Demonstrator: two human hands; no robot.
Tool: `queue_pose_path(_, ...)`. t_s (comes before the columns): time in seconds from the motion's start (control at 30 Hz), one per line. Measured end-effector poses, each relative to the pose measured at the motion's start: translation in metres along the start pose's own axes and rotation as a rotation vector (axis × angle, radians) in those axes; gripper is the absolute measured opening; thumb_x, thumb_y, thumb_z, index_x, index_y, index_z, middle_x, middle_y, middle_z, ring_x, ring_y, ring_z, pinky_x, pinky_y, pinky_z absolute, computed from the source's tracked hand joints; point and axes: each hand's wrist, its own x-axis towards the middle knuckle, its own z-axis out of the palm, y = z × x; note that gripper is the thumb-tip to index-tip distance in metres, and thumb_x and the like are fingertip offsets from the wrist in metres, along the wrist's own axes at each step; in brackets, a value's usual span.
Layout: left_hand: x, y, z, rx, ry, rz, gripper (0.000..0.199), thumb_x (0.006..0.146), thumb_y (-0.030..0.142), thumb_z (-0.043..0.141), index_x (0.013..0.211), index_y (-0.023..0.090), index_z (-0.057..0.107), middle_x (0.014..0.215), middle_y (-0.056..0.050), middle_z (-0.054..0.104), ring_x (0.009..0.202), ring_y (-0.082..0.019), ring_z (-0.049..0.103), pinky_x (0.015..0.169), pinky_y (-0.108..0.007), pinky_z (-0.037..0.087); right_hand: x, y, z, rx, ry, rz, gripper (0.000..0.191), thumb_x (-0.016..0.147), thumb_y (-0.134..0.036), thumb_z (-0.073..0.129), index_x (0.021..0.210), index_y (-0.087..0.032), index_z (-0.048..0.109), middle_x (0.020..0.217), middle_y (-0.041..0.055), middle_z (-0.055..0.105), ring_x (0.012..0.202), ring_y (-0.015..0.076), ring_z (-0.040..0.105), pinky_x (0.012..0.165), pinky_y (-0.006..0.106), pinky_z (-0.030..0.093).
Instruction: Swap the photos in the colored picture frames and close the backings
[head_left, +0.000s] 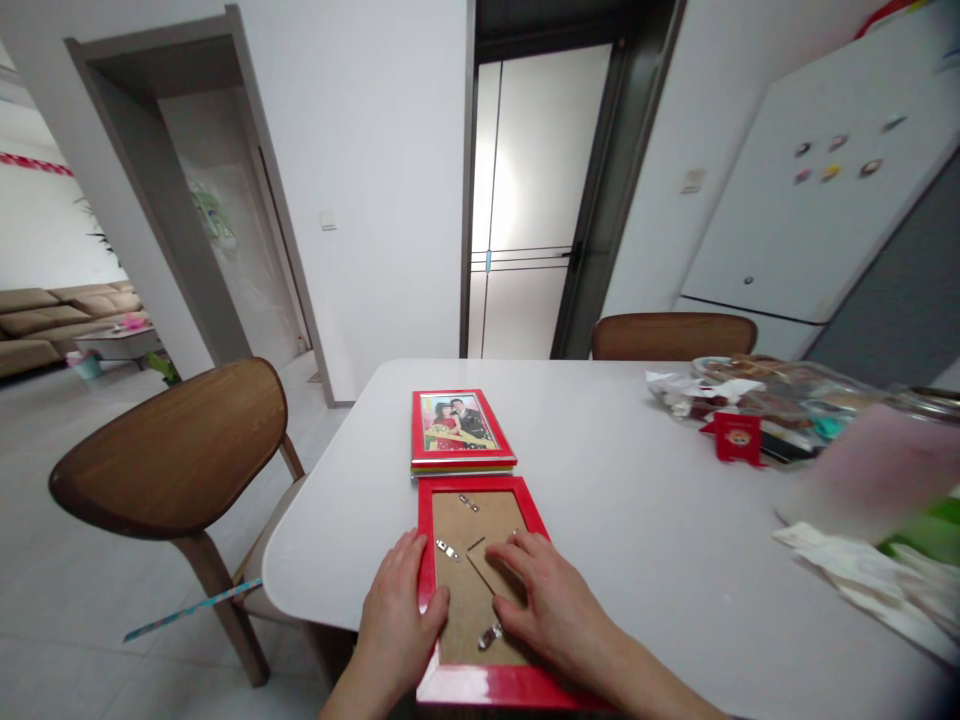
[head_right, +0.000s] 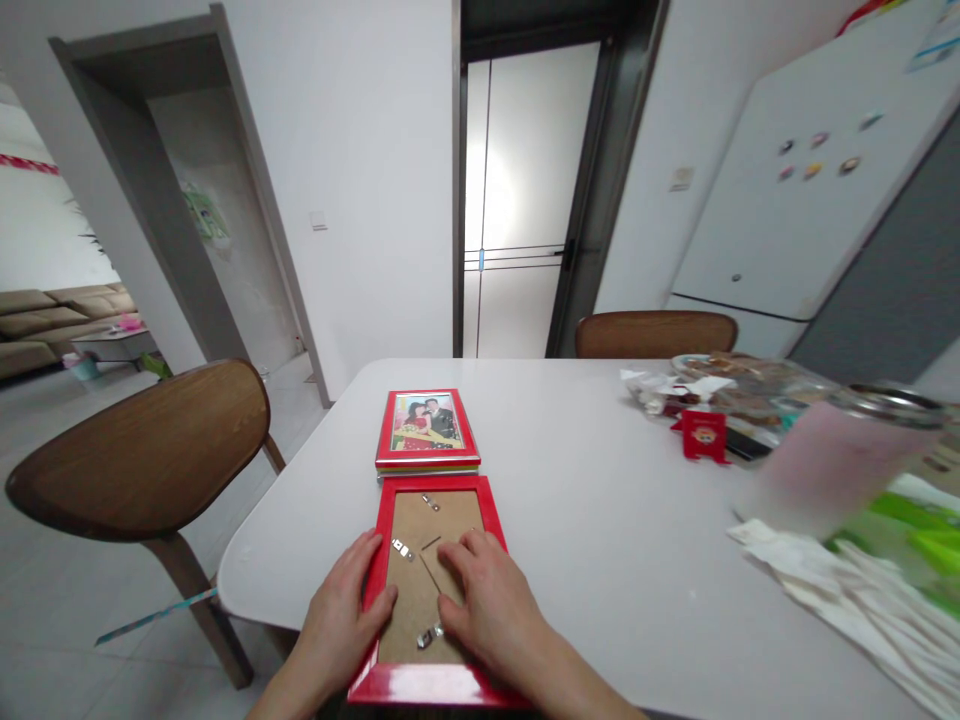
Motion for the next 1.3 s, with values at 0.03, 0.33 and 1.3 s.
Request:
queue_pose_path(0.03, 0.0, 0.0, 0.0, -0.004, -0.006, -0.004, 0.051, 0.072, 0.03, 0.044, 0.118, 0.008, 0.043, 0.125, -0.014, 0.043, 0.116, -0.024, 0.037, 0.098, -0.04, 0.028, 0.0, 0.0, -0.001, 0.016, 0.006, 0.011, 0.035, 0.063, -0.021, 0.051, 0.097, -0.02, 0.057, 0.093, 0.0067, 0.053, 0.087, 0.0183, 0.048, 0.077, 0.028, 0.037)
queue_pose_path(0.33, 0.008, 0.021, -0.007, -0.542, 0.1, -0.105, 0.031, 0.066, 0.035, 0.054, 0.09, 0.016, 0.059, 0.116, -0.012, 0.051, 0.107, -0.025, 0.046, 0.091, -0.037, 0.034, 0.0, -0.018, -0.024, 0.082, 0.114, -0.009, 0.036, 0.059, -0.017, 0.052, 0.095, -0.02, 0.057, 0.092, 0.0052, 0.054, 0.088, 0.0182, 0.049, 0.079, 0.029, 0.038)
queue_pose_path(1.3, -0.004, 0.009, -0.035, -0.3, 0.176, 0.017, 0.035, 0.07, 0.026, 0.047, 0.105, 0.019, 0.048, 0.115, -0.008, 0.049, 0.11, -0.023, 0.042, 0.093, -0.041, 0.032, 0.006, 0.035, -0.034, 0.766, 0.035, 0.474, 0.064, 0.07, -0.021, 0.034, 0.13, -0.016, 0.012, 0.087, 0.007, 0.065, 0.066, 0.0174, 0.062, 0.06, 0.029, 0.045)
